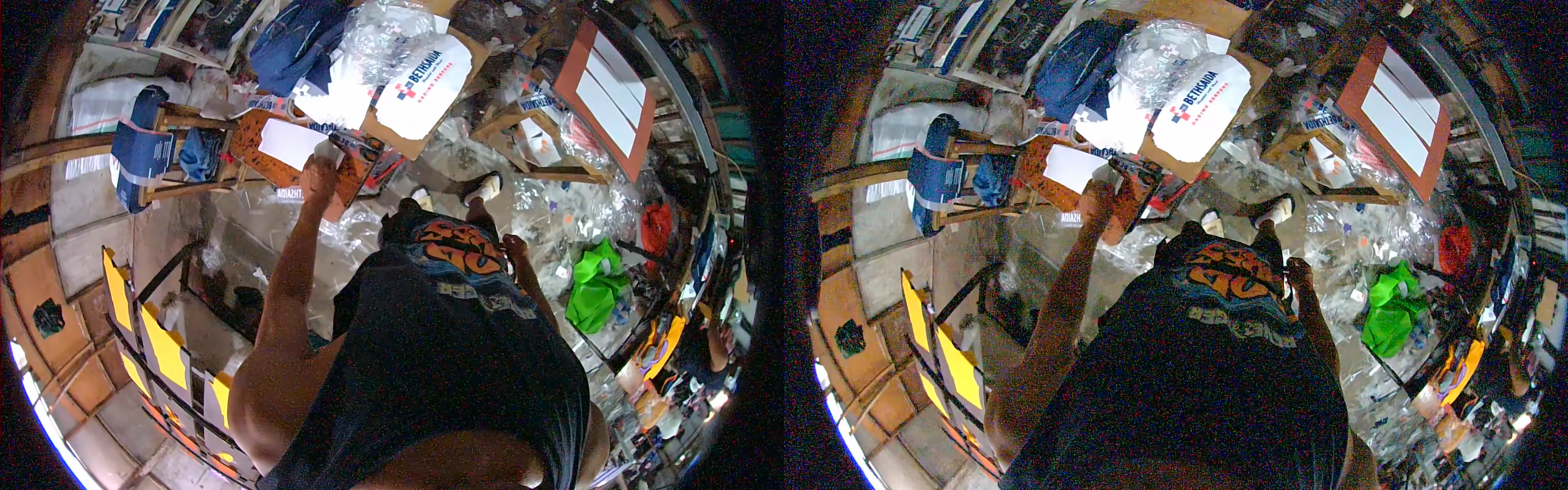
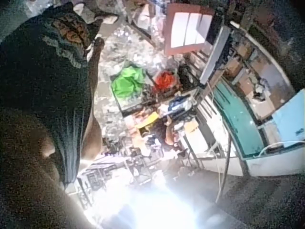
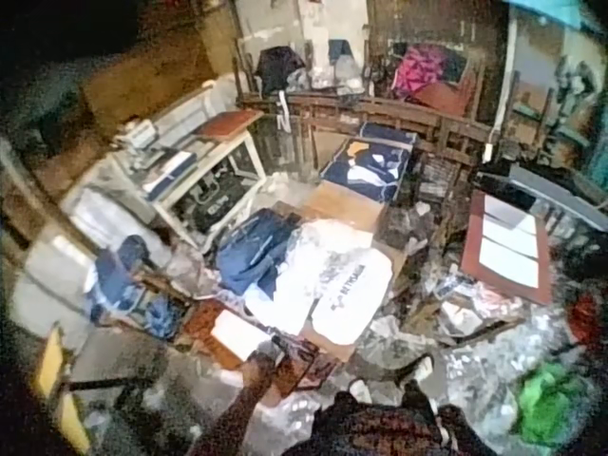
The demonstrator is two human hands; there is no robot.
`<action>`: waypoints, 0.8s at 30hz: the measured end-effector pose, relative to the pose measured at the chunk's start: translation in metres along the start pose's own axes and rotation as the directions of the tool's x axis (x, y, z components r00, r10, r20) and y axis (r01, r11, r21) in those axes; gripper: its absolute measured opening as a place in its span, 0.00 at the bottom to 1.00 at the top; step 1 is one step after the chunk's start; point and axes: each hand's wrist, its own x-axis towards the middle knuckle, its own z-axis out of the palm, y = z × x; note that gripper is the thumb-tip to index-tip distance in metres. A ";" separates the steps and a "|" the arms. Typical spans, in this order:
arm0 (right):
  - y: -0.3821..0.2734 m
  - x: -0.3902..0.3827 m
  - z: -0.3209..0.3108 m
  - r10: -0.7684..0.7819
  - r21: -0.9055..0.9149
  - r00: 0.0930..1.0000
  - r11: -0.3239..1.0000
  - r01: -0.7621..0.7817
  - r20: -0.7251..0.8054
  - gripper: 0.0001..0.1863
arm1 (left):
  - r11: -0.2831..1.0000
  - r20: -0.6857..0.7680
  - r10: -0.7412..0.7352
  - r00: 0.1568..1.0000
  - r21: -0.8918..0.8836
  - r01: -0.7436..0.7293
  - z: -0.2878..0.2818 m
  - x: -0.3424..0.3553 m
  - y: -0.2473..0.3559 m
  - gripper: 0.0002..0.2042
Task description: Printing designs onto clothing using a heat press machine.
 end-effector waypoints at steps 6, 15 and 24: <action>-0.026 0.003 0.012 0.084 0.021 0.996 0.996 -0.083 -0.020 0.03 | 0.977 -0.039 0.205 0.978 -0.053 -0.207 0.023 -0.015 -0.056 0.11; -0.034 0.002 0.020 0.068 -0.068 0.997 0.995 -0.070 -0.028 0.08 | 0.994 -0.235 0.014 0.972 -0.099 -0.038 -0.041 -0.023 0.017 0.06; -0.024 -0.008 0.015 0.010 0.103 1.000 0.995 -0.009 -0.005 0.11 | 0.980 -0.143 0.185 0.972 0.096 -0.172 -0.008 -0.018 -0.003 0.11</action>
